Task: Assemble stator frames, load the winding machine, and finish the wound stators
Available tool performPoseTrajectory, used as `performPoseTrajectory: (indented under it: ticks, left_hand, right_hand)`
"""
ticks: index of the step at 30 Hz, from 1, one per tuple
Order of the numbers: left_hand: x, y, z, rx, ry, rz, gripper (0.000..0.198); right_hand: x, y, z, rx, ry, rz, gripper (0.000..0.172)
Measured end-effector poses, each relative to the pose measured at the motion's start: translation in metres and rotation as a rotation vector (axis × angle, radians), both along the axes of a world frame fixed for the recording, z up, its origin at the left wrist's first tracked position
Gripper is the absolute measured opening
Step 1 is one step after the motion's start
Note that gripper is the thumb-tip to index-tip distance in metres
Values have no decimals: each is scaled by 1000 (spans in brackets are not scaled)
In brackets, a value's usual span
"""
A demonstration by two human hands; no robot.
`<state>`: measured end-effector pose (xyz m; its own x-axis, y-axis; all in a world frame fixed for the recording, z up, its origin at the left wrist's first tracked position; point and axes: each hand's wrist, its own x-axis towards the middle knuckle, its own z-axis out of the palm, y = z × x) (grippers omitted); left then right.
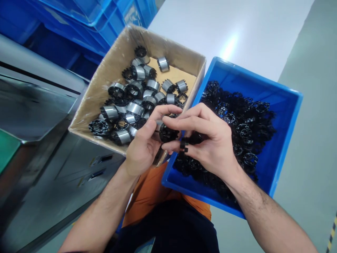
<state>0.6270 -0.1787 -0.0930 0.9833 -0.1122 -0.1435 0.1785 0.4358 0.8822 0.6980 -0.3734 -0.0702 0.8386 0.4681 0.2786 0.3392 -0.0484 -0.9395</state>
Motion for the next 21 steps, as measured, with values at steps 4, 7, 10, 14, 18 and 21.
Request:
performPoseTrajectory:
  ticks: [4, 7, 10, 14, 18, 21]
  left_hand:
    - [0, -2, 1, -64, -33, -20, 49]
    - [2, -6, 0, -38, -52, -20, 49]
    - [2, 5, 1, 193, -142, 121, 45]
    - [-10, 57, 3, 758, -321, 459, 41]
    - [-29, 107, 1, 1179, -436, 489, 32]
    - [-42, 112, -4, 1400, -415, 396, 23]
  right_hand:
    - [-2, 1, -1, -53, 0, -7, 42]
    - [2, -1, 4, -93, -26, 7, 36]
    - [18, -14, 10, -189, -43, 24, 20]
    - [48, -48, 1, -594, -193, 47, 28]
    - [57, -72, -19, -922, -245, 168, 33]
    - [51, -72, -29, -1087, -233, 221, 38]
